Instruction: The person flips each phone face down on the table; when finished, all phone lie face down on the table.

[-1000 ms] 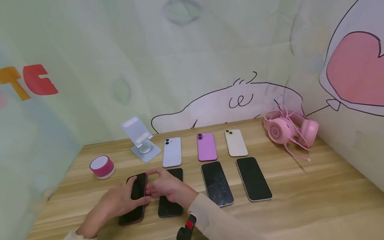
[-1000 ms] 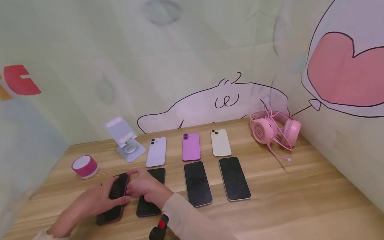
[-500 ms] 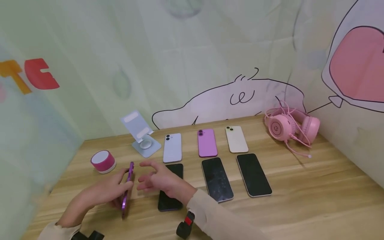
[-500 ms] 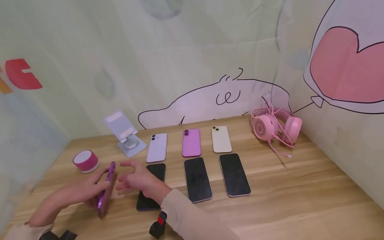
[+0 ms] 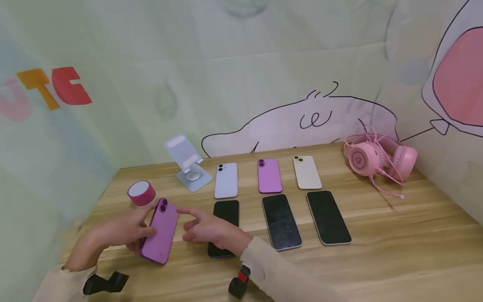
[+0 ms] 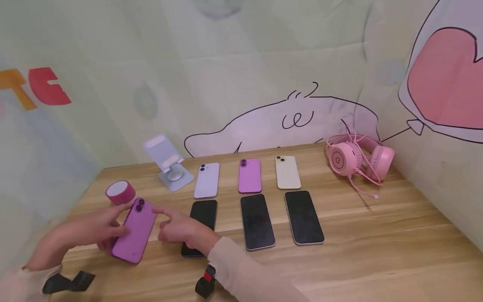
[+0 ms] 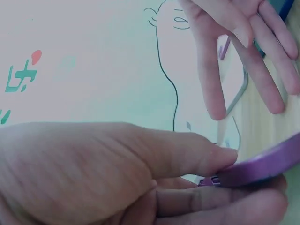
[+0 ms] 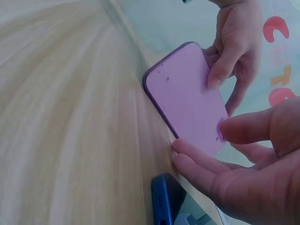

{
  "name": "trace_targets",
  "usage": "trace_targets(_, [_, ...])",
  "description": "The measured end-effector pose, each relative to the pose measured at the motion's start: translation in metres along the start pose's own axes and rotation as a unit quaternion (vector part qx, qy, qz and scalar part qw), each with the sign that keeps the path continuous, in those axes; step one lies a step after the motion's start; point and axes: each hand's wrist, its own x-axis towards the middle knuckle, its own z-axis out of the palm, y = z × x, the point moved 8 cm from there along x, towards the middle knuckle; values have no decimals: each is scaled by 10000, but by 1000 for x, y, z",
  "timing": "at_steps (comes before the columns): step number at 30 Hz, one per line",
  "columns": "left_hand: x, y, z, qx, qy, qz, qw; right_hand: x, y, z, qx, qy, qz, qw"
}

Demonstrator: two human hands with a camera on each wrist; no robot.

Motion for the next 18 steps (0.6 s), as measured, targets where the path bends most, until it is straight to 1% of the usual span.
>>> trace_targets(3, [1,-3,1,24,-29,-105,9999,-1,-1,2,-92,-23,-23,10000])
trace_targets(7, [9,-13,7,31,-115,-436,9990,0,-4,2,-414,-15,-152,9990])
trace_targets(10, [13,-21,13,157,-192,-655,9975,-1,-5,0,-694,-13,-220,9973])
trace_targets(14, [19,-24,18,438,-193,-655,9967,-4,-5,-4,-871,-36,-193,9960])
trace_targets(18, [25,-21,18,915,-47,-681,9935,-6,-7,-7,-1051,-26,-223,9942])
